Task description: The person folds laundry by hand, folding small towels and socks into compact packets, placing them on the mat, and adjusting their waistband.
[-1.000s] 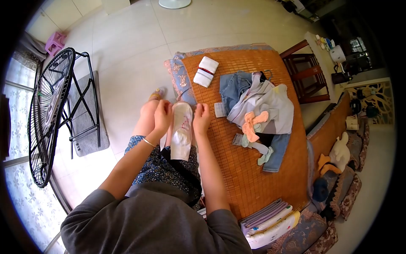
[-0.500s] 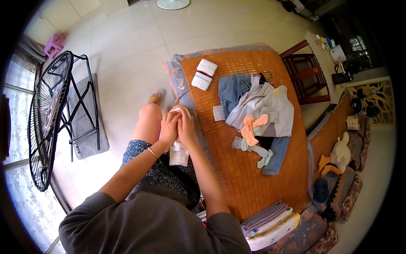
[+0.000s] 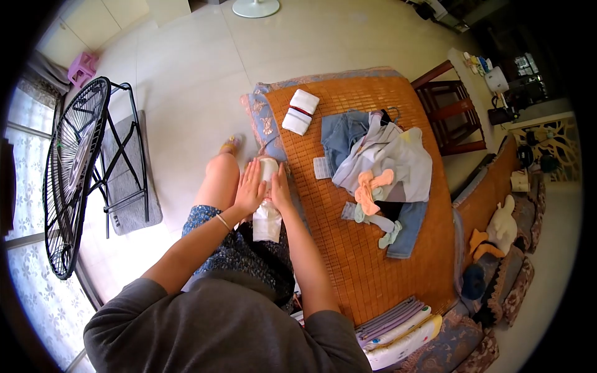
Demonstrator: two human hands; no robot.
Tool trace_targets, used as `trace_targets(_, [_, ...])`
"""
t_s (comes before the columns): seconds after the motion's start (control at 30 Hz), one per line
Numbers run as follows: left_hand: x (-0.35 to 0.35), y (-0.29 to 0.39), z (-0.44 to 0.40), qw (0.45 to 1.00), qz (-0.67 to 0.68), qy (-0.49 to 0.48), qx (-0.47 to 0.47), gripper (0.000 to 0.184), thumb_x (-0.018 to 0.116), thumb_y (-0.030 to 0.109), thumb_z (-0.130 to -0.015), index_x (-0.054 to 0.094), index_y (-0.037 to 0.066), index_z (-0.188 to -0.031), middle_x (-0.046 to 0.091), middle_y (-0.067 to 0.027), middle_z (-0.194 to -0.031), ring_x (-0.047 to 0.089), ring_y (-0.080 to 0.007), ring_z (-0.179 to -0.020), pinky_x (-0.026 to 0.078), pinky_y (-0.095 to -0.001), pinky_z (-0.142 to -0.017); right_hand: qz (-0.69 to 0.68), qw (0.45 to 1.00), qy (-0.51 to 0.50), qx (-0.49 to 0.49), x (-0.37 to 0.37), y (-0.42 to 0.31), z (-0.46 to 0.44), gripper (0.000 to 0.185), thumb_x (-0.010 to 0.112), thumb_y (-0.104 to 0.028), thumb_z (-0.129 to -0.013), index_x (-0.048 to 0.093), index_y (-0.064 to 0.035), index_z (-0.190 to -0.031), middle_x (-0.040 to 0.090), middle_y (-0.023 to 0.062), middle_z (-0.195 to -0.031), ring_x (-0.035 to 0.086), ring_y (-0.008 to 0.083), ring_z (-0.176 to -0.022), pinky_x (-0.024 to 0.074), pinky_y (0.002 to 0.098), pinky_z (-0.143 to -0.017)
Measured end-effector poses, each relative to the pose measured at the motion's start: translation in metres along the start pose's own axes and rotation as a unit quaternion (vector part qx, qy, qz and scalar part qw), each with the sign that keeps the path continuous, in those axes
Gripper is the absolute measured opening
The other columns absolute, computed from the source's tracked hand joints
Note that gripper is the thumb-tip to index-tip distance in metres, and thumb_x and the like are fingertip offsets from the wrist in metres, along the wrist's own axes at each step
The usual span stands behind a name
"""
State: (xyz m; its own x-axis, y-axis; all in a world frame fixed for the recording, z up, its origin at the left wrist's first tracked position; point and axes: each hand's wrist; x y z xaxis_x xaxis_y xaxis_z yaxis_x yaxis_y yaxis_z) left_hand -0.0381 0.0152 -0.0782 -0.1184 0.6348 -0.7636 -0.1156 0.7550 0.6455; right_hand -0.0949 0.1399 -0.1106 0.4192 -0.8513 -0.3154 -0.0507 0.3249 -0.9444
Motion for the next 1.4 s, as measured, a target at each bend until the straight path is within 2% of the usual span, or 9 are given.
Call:
trace_targets(0.17, [0.015,-0.018,0.001,0.994,0.095,0.048,0.030,0.065,0.045,0.021,-0.090,0.015,-0.007,-0.141,0.023,-0.0206,-0.146,0.021,-0.0324,-0.136,0.014,-0.0425,-0.112,-0.225,0.966,0.027,0.124,0.000,-0.004,0.002,0.059,0.030,-0.038,-0.098,0.022,0.0011,-0.141,0.024,0.0205,-0.146,0.025,0.0313,-0.134,0.0255,0.0365,-0.107])
trace_targets(0.23, [0.014,-0.017,0.000,0.940,0.329,0.083,-0.039,0.061,0.051,0.016,-0.088,0.024,-0.006,-0.138,0.037,-0.0215,-0.138,0.034,-0.0343,-0.129,0.026,-0.0393,-0.107,-0.178,0.979,0.046,0.090,-0.006,-0.002,-0.003,0.054,0.031,-0.036,-0.098,0.027,0.0004,-0.138,0.029,0.0201,-0.143,0.030,0.0300,-0.131,0.0287,0.0358,-0.105])
trace_targets(0.33, [0.004,-0.020,-0.009,0.955,0.274,0.073,-0.089,0.047,0.052,0.013,-0.090,0.037,-0.002,-0.132,0.047,-0.0210,-0.129,0.043,-0.0318,-0.123,0.034,-0.0340,-0.101,-0.040,0.996,0.078,0.007,-0.019,-0.004,-0.018,0.043,0.037,-0.029,-0.097,0.043,-0.0012,-0.130,0.043,0.0200,-0.133,0.042,0.0281,-0.123,0.0357,0.0349,-0.099])
trace_targets(0.43, [0.006,-0.020,-0.023,0.959,0.225,0.154,-0.073,0.022,0.057,0.016,-0.085,0.056,0.002,-0.102,0.059,-0.0202,-0.103,0.055,-0.0352,-0.100,0.043,-0.0402,-0.087,-0.017,0.997,0.063,-0.051,-0.022,-0.018,-0.043,0.021,0.048,-0.016,-0.092,0.060,-0.0016,-0.102,0.064,0.0138,-0.097,0.060,0.0218,-0.091,0.0450,0.0316,-0.081])
trace_targets(0.63, [0.012,-0.020,-0.041,0.967,0.167,0.151,-0.117,0.023,0.064,0.023,-0.081,0.060,0.001,-0.085,0.060,-0.0171,-0.084,0.059,-0.0311,-0.074,0.047,-0.0390,-0.068,0.048,0.997,-0.022,-0.064,-0.014,-0.017,-0.066,0.015,0.058,-0.015,-0.085,0.064,-0.0029,-0.091,0.064,0.0140,-0.077,0.062,0.0213,-0.071,0.0472,0.0325,-0.065])
trace_targets(1.13, [0.038,-0.041,-0.045,0.924,0.309,0.151,-0.170,0.021,0.066,0.021,-0.081,0.061,0.001,-0.084,0.059,-0.0172,-0.085,0.059,-0.0300,-0.079,0.047,-0.0359,-0.071,0.040,0.989,-0.096,-0.109,-0.020,-0.011,-0.081,0.016,0.057,-0.016,-0.088,0.062,-0.0008,-0.088,0.063,0.0136,-0.081,0.059,0.0214,-0.075,0.0454,0.0301,-0.069])
trace_targets(1.2, [0.041,-0.045,-0.045,0.930,0.308,0.145,-0.140,0.019,0.064,0.016,-0.086,0.059,-0.002,-0.089,0.062,-0.0096,-0.084,0.060,-0.0131,-0.078,0.047,-0.0260,-0.069,0.049,0.989,-0.102,-0.096,-0.022,-0.011,-0.080,0.016,0.057,-0.016,-0.088,0.061,-0.0003,-0.088,0.063,0.0121,-0.081,0.058,0.0189,-0.075,0.0450,0.0291,-0.070])
trace_targets(1.33, [0.028,-0.032,-0.043,0.925,0.322,0.136,-0.149,0.021,0.063,0.018,-0.087,0.060,-0.002,-0.090,0.062,-0.0089,-0.081,0.058,-0.0125,-0.074,0.047,-0.0259,-0.066,0.004,0.990,-0.136,-0.028,-0.025,-0.018,-0.078,0.019,0.056,-0.019,-0.090,0.061,-0.0005,-0.089,0.062,0.0053,-0.081,0.055,0.0114,-0.077,0.0439,0.0274,-0.071])
trace_targets(1.4, [0.017,-0.021,-0.043,0.915,0.328,0.104,-0.209,0.026,0.063,0.026,-0.084,0.063,0.000,-0.084,0.063,-0.0142,-0.078,0.061,-0.0229,-0.070,0.047,-0.0336,-0.065,0.011,0.989,-0.148,-0.012,-0.026,-0.020,-0.078,0.020,0.055,-0.020,-0.091,0.061,-0.0012,-0.091,0.062,0.0024,-0.082,0.053,0.0095,-0.079,0.0432,0.0267,-0.073])
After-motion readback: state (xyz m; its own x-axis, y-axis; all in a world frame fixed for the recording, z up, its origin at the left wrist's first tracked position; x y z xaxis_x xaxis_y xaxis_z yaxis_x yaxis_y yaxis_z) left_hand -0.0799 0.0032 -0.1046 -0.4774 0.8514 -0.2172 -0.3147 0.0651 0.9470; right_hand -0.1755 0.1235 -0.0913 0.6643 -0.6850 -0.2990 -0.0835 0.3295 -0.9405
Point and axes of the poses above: each hand's wrist, its own z-axis away from the middle knuckle, its own x-axis out of the palm, y = z × x
